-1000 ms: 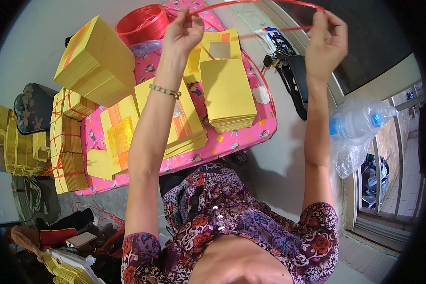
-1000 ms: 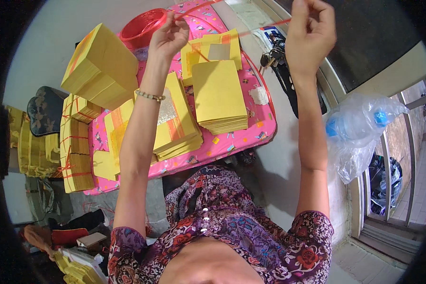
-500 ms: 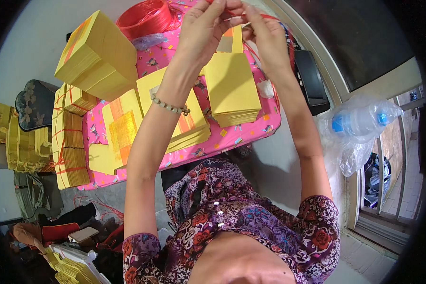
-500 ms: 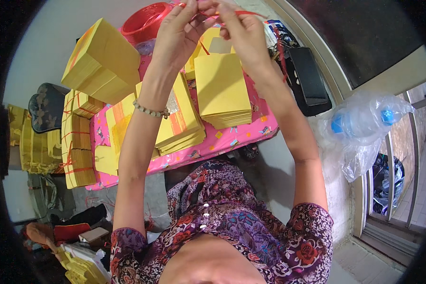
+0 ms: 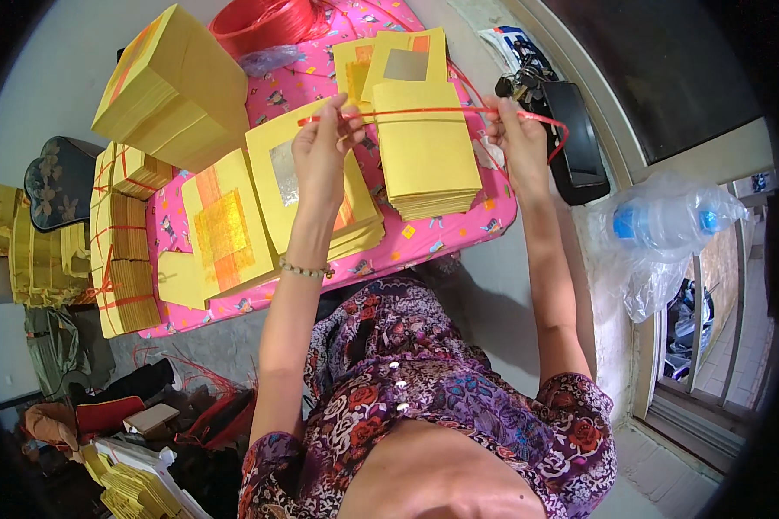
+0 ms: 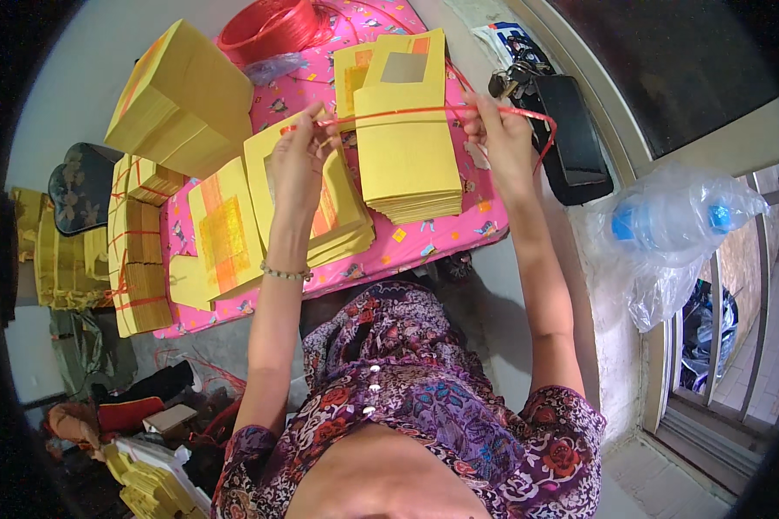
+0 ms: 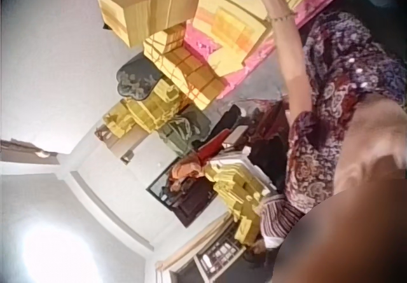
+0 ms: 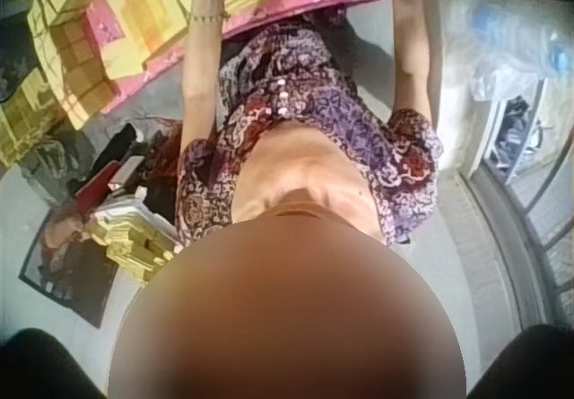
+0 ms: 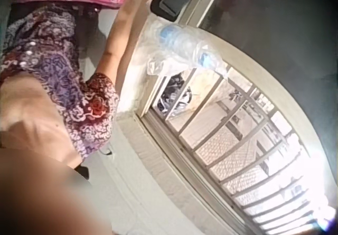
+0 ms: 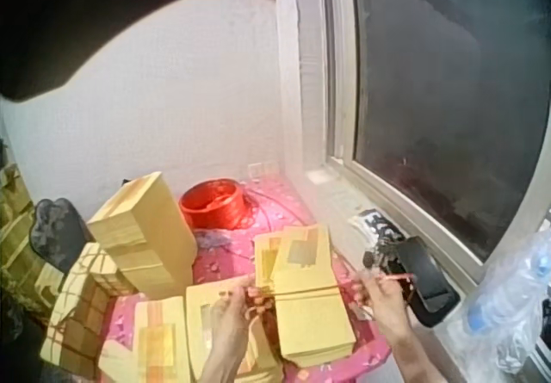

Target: Counting and tying bundles of joss paper with red ribbon.

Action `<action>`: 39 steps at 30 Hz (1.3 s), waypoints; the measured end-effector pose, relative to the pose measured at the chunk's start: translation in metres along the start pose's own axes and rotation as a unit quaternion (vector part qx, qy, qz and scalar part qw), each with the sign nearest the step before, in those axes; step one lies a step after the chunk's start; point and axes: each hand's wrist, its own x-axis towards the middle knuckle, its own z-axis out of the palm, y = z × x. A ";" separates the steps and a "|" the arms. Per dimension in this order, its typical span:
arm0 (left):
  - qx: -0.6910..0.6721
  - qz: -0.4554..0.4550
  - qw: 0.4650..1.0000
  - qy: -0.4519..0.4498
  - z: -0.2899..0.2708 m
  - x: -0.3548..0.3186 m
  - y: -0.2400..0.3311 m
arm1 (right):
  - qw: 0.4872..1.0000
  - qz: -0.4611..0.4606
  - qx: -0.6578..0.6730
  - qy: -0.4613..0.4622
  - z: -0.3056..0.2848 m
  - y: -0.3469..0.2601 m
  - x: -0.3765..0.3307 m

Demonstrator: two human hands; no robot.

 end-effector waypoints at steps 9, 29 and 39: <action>0.484 0.034 0.874 -0.040 -0.017 0.002 -0.033 | 0.997 0.067 -0.035 -0.006 -0.022 0.039 -0.011; -0.047 -0.419 0.906 0.041 0.008 0.028 -0.079 | 0.979 0.080 -0.188 0.002 -0.031 0.133 0.019; -0.076 -0.400 0.912 0.044 0.028 0.005 -0.071 | 0.978 0.208 -0.005 -0.015 -0.004 0.099 0.001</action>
